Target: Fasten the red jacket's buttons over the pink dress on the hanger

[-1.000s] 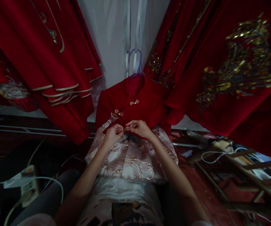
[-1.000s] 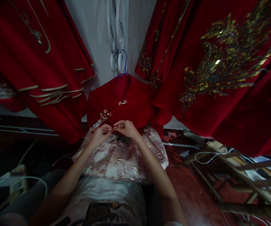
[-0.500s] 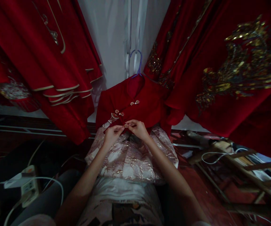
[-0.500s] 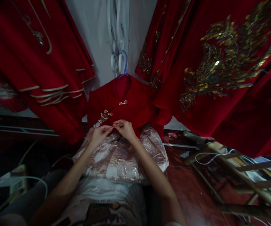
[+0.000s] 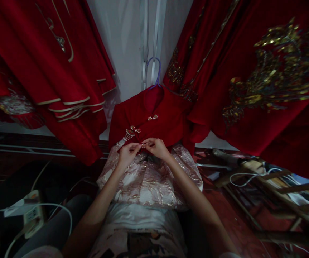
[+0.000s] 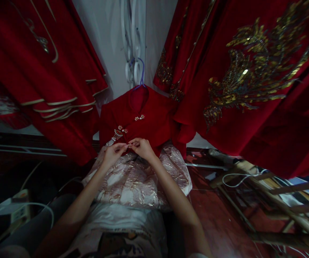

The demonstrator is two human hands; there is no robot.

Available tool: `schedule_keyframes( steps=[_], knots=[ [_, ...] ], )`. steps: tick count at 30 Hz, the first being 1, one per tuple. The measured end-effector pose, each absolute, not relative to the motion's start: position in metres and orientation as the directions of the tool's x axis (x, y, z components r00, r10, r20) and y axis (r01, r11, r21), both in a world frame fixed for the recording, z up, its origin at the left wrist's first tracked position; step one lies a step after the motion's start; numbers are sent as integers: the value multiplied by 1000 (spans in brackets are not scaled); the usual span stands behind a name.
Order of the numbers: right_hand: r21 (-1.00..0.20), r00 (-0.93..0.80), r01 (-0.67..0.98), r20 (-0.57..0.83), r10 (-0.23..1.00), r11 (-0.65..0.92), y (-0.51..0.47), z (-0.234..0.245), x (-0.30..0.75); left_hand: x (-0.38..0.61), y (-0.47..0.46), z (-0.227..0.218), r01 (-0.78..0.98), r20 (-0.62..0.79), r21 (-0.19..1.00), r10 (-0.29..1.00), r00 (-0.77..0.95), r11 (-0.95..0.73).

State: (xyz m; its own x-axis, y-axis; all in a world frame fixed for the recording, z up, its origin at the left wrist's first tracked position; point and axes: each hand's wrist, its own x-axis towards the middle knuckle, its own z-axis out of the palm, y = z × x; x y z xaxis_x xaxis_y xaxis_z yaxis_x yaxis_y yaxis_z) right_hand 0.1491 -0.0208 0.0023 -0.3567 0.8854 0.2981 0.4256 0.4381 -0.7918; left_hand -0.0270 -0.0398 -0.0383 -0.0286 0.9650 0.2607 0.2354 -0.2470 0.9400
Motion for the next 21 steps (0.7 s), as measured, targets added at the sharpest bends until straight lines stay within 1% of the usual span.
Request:
schedule_keyframes(
  steps=[2,5,15,21],
  knots=[
    [-789,-331,435,308,892,434,-22,2,147,-27,-40,-38,258,267,931,964,2,-258],
    [-784,-328,437,318,890,441,-23,1,145,-28,-39,-41,266,276,928,961,-11,-263],
    [-779,-348,425,329,878,461,-20,-4,146,-28,-38,-42,161,239,961,969,-61,-226],
    [-779,-348,414,343,873,471,-20,-6,145,-30,-35,-44,198,241,953,969,-49,-227]
  ],
)
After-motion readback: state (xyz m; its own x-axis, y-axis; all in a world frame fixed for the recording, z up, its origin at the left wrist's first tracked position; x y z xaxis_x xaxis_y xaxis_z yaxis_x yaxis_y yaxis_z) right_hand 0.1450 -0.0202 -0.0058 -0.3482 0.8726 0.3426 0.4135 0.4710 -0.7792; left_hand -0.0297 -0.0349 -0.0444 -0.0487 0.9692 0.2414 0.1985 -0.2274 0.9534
